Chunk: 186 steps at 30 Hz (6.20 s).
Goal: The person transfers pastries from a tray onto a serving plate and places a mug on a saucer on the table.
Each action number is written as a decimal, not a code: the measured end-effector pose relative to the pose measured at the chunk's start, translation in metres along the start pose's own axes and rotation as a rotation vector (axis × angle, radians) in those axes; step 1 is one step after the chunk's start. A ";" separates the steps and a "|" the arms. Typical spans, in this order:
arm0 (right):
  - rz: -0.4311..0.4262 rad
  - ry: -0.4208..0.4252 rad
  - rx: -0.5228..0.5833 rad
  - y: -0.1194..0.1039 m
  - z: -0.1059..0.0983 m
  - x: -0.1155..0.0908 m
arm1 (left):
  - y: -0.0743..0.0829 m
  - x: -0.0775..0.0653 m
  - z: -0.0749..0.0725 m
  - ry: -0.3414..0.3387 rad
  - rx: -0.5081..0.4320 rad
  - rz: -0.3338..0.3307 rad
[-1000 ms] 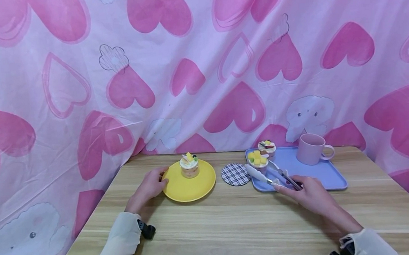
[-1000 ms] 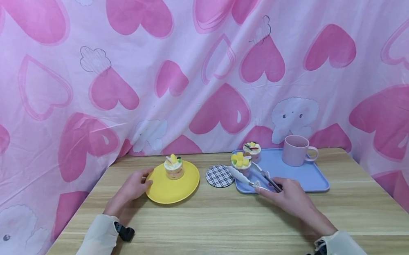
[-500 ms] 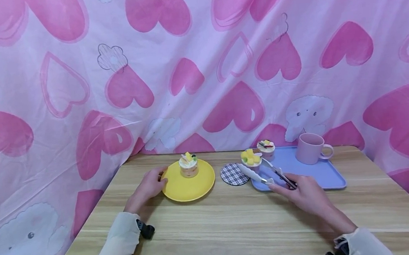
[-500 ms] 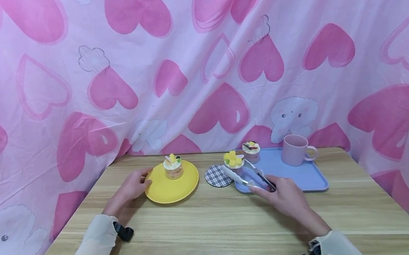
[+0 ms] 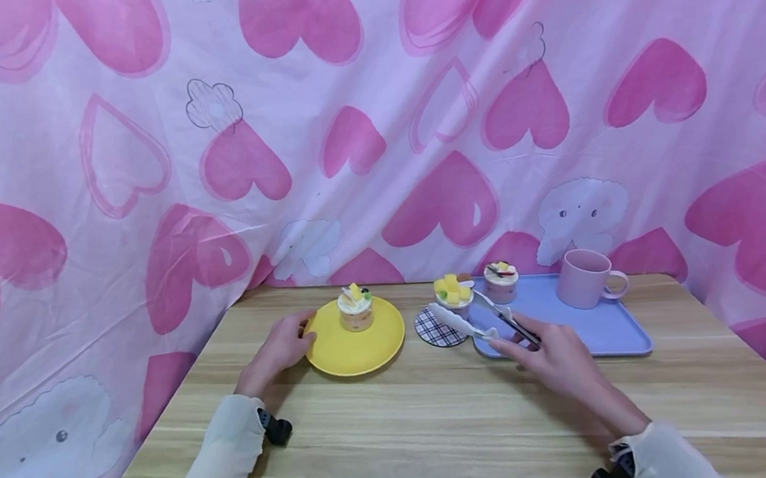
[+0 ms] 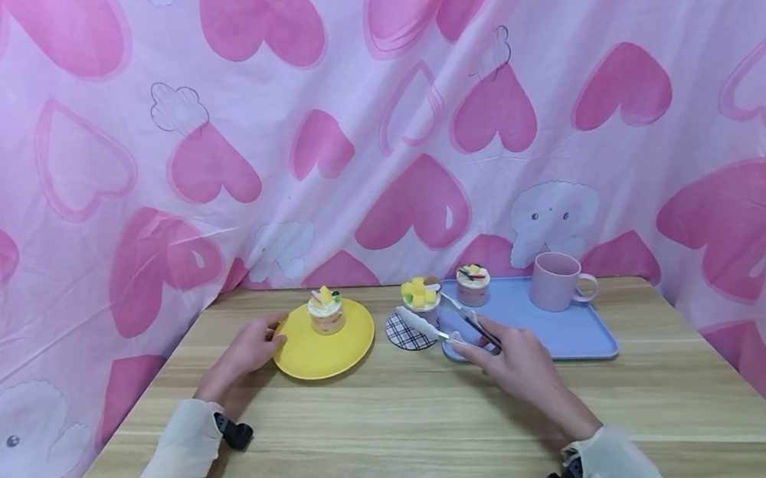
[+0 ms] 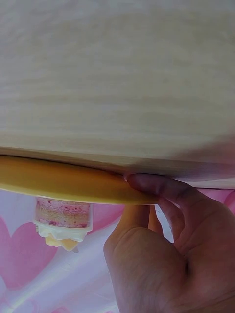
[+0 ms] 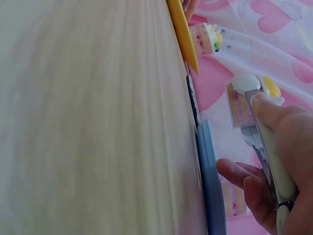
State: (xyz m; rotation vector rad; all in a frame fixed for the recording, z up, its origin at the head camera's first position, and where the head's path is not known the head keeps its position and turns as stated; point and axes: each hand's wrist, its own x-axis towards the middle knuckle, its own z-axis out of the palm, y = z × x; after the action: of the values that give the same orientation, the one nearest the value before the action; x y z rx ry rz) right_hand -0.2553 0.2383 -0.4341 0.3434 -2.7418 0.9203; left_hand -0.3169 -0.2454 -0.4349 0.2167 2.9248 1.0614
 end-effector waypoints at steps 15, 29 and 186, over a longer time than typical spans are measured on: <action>-0.013 0.023 0.051 -0.015 0.017 0.015 | 0.000 0.002 0.000 -0.001 0.009 -0.038; -0.032 0.005 0.044 -0.034 0.040 0.022 | -0.002 0.004 0.003 0.007 0.025 -0.022; 0.032 -0.039 -0.080 0.036 -0.007 0.017 | 0.000 0.003 0.002 -0.021 -0.004 -0.069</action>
State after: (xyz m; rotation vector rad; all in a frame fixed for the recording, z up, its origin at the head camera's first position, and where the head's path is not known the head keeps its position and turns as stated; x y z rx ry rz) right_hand -0.2811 0.2677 -0.4436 0.3071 -2.8181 0.8178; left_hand -0.3198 -0.2437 -0.4363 0.1243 2.8887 1.0489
